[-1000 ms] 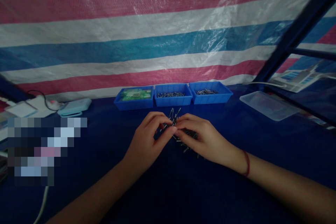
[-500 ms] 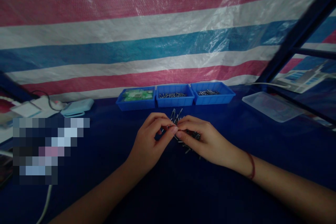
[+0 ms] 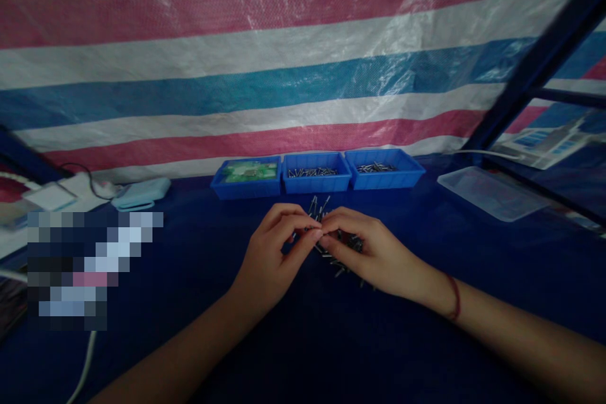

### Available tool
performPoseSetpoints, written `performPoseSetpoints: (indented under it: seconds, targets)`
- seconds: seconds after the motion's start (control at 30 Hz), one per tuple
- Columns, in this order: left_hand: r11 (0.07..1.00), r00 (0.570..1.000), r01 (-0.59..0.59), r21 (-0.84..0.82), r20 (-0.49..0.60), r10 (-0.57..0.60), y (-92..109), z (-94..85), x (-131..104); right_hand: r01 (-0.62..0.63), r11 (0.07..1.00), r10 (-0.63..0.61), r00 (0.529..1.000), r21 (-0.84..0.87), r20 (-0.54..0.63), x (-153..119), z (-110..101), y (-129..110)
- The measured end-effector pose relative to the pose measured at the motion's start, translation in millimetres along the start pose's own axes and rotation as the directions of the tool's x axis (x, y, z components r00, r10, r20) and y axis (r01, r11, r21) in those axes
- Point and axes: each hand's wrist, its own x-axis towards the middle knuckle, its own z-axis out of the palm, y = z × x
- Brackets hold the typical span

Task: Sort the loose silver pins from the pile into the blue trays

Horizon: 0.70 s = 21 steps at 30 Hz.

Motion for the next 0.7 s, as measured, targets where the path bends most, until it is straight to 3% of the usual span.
performPoseSetpoints:
  seconds: [0.37,0.7]
  targets:
    - [1.000,1.000,-0.010,-0.002,0.008,0.010,-0.2,-0.9,-0.9,-0.013,1.000,0.013,0.999,-0.009,-0.038,-2.3,0.9,1.0]
    - [0.996,0.995,0.091,0.016,0.040,-0.091,-4.6,1.3,2.4,0.001,1.000,-0.004,0.971,-0.012,-0.241,-1.4,-2.2,0.4]
